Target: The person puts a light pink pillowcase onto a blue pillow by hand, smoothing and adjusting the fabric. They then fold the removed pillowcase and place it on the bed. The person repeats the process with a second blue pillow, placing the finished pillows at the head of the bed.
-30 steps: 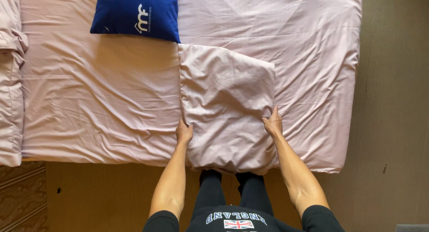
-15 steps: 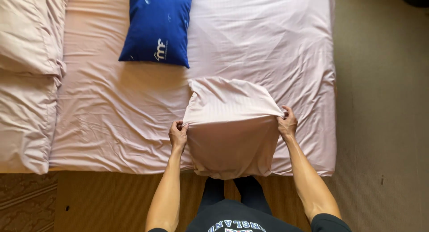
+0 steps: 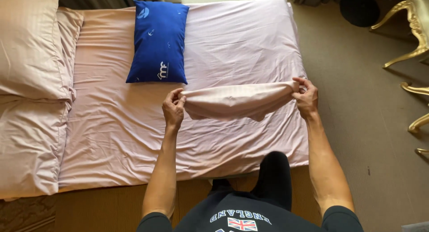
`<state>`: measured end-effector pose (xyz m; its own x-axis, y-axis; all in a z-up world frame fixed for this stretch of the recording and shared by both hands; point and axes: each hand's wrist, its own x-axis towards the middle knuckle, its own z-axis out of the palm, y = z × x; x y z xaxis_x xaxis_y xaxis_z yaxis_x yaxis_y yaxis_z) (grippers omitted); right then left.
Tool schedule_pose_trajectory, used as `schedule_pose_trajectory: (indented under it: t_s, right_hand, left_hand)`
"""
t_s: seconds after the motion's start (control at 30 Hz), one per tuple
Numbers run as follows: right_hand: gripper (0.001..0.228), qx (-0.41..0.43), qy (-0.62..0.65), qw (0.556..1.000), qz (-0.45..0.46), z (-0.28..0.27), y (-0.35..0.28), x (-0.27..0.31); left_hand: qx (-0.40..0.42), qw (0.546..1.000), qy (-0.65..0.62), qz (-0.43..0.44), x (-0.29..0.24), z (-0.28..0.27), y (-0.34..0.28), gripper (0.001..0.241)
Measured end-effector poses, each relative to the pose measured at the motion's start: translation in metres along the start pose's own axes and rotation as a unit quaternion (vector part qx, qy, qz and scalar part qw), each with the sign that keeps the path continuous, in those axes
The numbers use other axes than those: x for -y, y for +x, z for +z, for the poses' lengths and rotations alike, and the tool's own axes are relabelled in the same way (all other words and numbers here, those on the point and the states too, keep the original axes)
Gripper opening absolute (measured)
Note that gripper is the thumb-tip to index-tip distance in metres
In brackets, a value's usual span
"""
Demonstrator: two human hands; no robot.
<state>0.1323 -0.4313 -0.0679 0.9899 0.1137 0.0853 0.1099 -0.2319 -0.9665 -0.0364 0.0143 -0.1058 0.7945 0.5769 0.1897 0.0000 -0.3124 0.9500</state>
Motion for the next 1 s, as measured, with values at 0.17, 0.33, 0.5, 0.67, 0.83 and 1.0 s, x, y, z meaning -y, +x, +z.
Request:
schedule_pose_trajectory:
  t_s: [0.17,0.33,0.5,0.67,0.83,1.0]
  right_hand:
    - [0.046,-0.053,-0.019,0.997,-0.06,-0.01,-0.004,0.042]
    - [0.035,-0.109,-0.046,0.988,-0.096,-0.015,0.007,0.053]
    - [0.018,-0.13,-0.049,0.981,-0.136,-0.014,0.019,0.062]
    - [0.012,-0.126,-0.091,0.975,-0.16,-0.019,0.025,0.061]
    - [0.01,-0.129,-0.123,0.965,-0.191,-0.023,0.029,0.066]
    - [0.008,-0.105,-0.073,0.979,-0.157,-0.029,0.028,0.067]
  left_hand:
    - [-0.017,0.998,-0.06,0.032,-0.055,-0.006,0.007,0.026]
    - [-0.052,0.995,-0.052,0.068,-0.081,-0.017,0.017,0.021]
    - [-0.059,0.992,-0.053,0.099,-0.09,-0.024,0.026,0.021]
    - [-0.068,0.991,-0.003,0.116,-0.087,-0.025,0.016,0.017]
    - [-0.093,0.988,0.016,0.124,-0.089,-0.02,0.014,0.01]
    - [-0.085,0.991,0.019,0.106,-0.092,-0.02,0.011,0.007]
